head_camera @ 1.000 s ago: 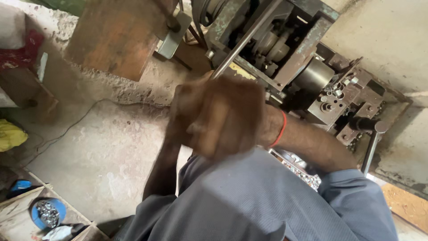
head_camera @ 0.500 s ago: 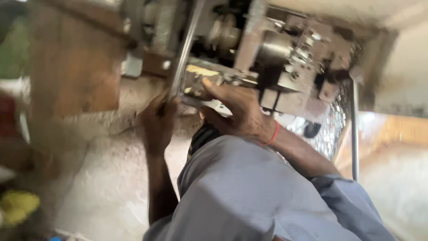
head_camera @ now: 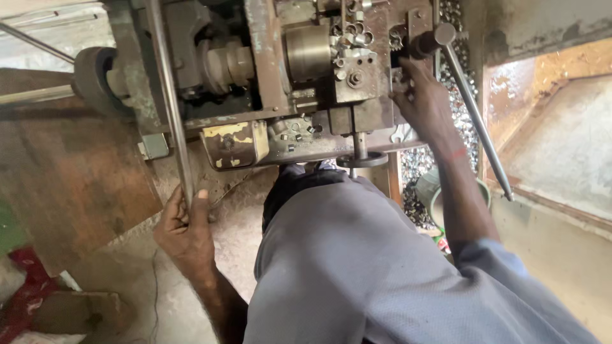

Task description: The person operates a metal lathe, using a long metal rod to control the machine's movement while turning a handwheel with their right hand. They adjust the tool post and continue the machining process, generating metal shavings.

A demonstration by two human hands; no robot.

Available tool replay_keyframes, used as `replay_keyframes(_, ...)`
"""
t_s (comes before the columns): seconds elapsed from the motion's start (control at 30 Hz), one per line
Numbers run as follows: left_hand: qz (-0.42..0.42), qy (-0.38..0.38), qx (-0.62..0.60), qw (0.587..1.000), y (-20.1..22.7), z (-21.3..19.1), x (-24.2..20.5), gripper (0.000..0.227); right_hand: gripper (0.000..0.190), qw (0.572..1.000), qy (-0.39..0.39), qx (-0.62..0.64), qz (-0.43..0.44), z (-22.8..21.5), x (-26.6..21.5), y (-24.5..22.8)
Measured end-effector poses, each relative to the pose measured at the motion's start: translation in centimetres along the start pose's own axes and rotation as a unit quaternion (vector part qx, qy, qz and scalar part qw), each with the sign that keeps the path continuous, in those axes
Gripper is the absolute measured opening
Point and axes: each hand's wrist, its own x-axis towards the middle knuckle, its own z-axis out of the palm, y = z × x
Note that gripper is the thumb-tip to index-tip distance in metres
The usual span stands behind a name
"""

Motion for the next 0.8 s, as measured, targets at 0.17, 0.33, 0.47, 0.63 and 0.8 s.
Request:
replay_keyframes(0.17,0.007,0.0,-0.002,1.0,-0.6,-0.4,0.0,0.037,0.078,0.986,-0.059,-0.106,-0.116,2.2,7.2,2.3)
replay_keyframes(0.33,0.004,0.002,0.0,1.0,-1.0,-0.4,0.0,0.035,0.089,0.97,-0.172,-0.151,-0.085,3.2,11.5,2.5)
replay_keyframes(0.47,0.008,0.002,0.011,1.0,-0.9,-0.2,0.0,0.036,0.073,0.966,-0.167,-0.167,-0.11,4.0,13.8,4.4)
replay_keyframes(0.63,-0.002,0.001,0.01,1.0,-0.5,-0.1,0.0,0.036,0.092,0.963,-0.059,-0.188,-0.185,4.5,15.0,6.8)
replay_keyframes(0.8,0.001,0.003,0.015,1.0,-0.4,0.0,-0.2,0.036,0.08,0.961,-0.111,-0.21,-0.14,4.8,15.6,7.4)
